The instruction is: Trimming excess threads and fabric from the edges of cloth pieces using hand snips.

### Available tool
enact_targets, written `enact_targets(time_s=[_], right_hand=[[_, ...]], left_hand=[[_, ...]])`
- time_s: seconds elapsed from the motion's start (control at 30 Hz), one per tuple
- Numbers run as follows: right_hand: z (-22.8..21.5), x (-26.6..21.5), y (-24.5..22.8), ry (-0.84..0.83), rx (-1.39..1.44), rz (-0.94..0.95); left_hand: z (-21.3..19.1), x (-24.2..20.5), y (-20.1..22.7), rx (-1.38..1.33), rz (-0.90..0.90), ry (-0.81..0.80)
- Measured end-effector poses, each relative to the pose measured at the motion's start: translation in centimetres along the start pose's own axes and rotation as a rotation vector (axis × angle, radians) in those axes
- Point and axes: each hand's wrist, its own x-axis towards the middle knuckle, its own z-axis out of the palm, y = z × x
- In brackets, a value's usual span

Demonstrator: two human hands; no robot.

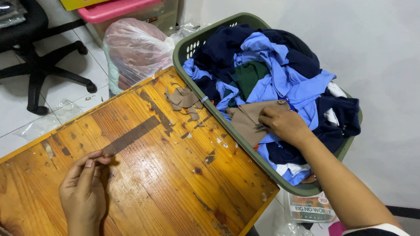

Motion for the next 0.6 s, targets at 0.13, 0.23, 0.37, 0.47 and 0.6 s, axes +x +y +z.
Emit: enact_targets(time_s=[0.13,0.23,0.37,0.47,0.6], right_hand=[[-0.8,0.2,0.1,-0.055,0.092,0.086],[-2.9,0.7,0.3,-0.186,0.274,0.277],[-6.5,1.0,0.6,0.030,0.366,0.577],[-7.0,1.0,1.9,0.144,0.438,0.680],[-8.2,0.6,4.1,0.482,0.495,0.688]], left_hand=[[0.0,0.1,-0.1,-0.008,0.025,-0.004],[-0.1,0.1,-0.2,0.012,0.023,0.004],[0.0,0.1,-0.1,-0.041,0.024,-0.014],[-0.1,0.1,-0.2,-0.040,0.025,-0.003],[-0.1,0.1,-0.1,-0.042,0.002,0.005]])
